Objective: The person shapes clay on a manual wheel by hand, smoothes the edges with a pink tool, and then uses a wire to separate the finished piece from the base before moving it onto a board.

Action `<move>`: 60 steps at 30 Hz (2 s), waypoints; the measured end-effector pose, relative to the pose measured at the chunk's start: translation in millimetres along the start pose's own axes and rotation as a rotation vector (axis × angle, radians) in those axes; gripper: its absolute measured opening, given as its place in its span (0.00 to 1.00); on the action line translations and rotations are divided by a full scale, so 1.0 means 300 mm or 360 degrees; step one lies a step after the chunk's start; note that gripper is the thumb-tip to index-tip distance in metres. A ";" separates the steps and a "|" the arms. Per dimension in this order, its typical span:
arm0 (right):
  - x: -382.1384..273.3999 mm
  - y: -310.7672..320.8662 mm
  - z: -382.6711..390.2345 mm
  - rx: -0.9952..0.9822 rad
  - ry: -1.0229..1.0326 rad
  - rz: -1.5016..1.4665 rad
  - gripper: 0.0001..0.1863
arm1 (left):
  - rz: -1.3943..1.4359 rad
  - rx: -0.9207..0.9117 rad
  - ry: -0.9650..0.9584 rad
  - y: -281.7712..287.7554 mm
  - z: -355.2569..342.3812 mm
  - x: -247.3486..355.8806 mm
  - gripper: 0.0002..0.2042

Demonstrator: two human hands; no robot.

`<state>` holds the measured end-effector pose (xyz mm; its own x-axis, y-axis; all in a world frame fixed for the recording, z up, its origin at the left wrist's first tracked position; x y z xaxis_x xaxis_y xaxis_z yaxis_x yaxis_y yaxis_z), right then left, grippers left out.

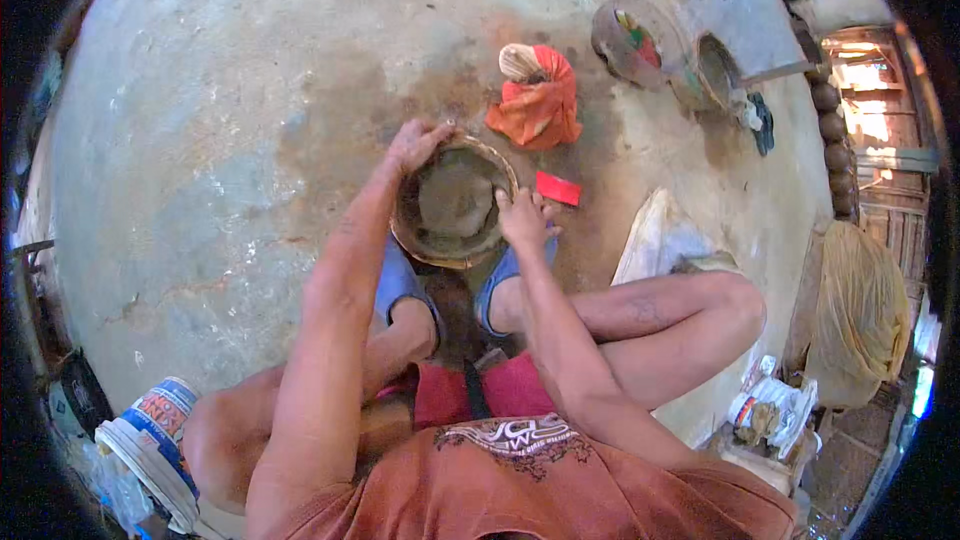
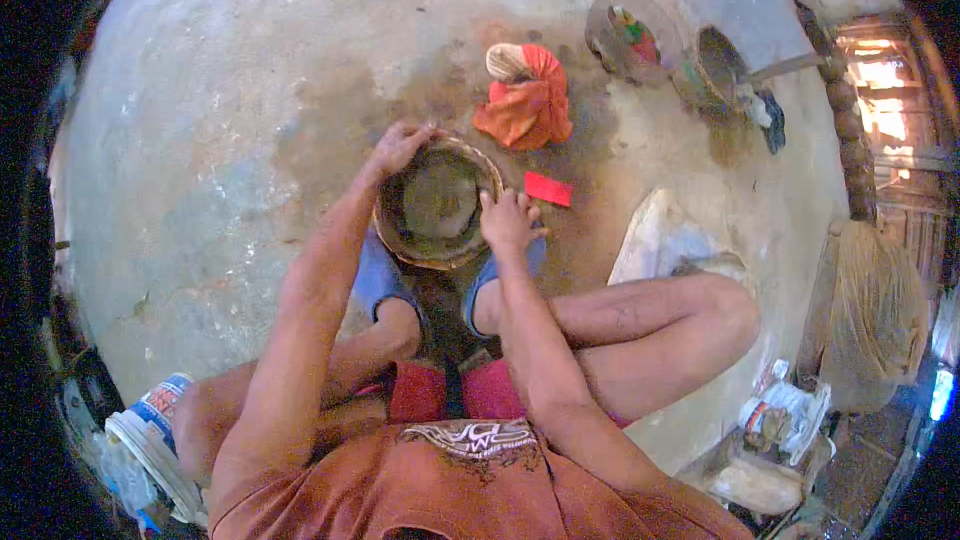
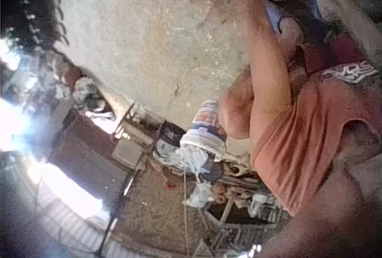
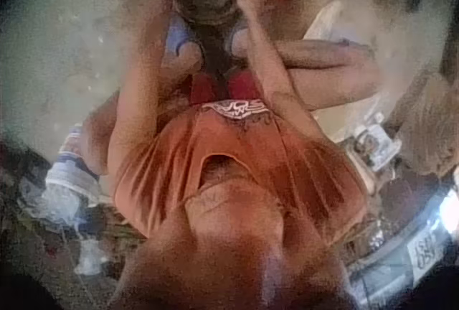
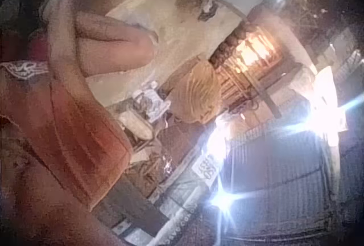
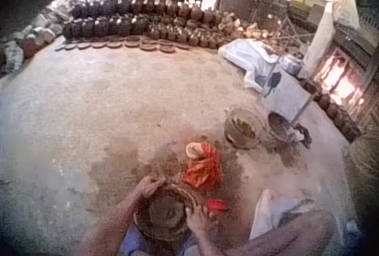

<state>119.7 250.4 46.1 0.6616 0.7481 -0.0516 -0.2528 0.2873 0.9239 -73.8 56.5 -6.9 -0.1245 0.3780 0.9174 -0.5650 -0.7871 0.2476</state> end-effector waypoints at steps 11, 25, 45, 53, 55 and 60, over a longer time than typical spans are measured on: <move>-0.075 0.027 -0.073 -0.0151 0.0194 -0.0101 0.64 | -0.0535 -0.0243 -0.0515 -0.053 0.139 0.127 0.57; -0.108 0.032 -0.139 -0.0076 0.0202 -0.0251 0.56 | -0.0224 -0.0144 -0.0253 -0.022 0.119 0.110 0.45; -0.261 0.075 -0.196 0.0087 0.0516 -0.0040 0.58 | -0.0002 -0.0531 -0.0374 -0.069 0.126 0.105 0.50; -0.277 0.004 -0.346 -0.0331 0.0795 -0.0222 0.61 | 0.0069 -0.0333 -0.0351 -0.036 0.100 0.100 0.46; -0.333 0.006 -0.230 -0.0377 0.0990 -0.0185 0.61 | -0.0099 -0.0283 -0.0248 -0.009 0.141 0.037 0.45; -0.458 0.110 -0.120 0.0006 0.1237 -0.0022 0.60 | 0.0396 0.0293 -0.0084 0.148 0.230 -0.090 0.45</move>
<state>-5.0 178.7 70.0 -0.0210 0.9495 -0.3130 -0.2446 0.2987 0.9225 -39.3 -22.4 0.7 -0.1951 0.1403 0.9707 -0.3648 -0.9291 0.0610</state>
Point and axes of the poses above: each hand's wrist, its own z-axis away from the middle knuckle, its own y-axis out of the back of the hand, x = y × z, the point moved 9 cm from there along -z, towards the middle knuckle, and after that the axes turned 8 degrees about z, right-handed, at the moved point
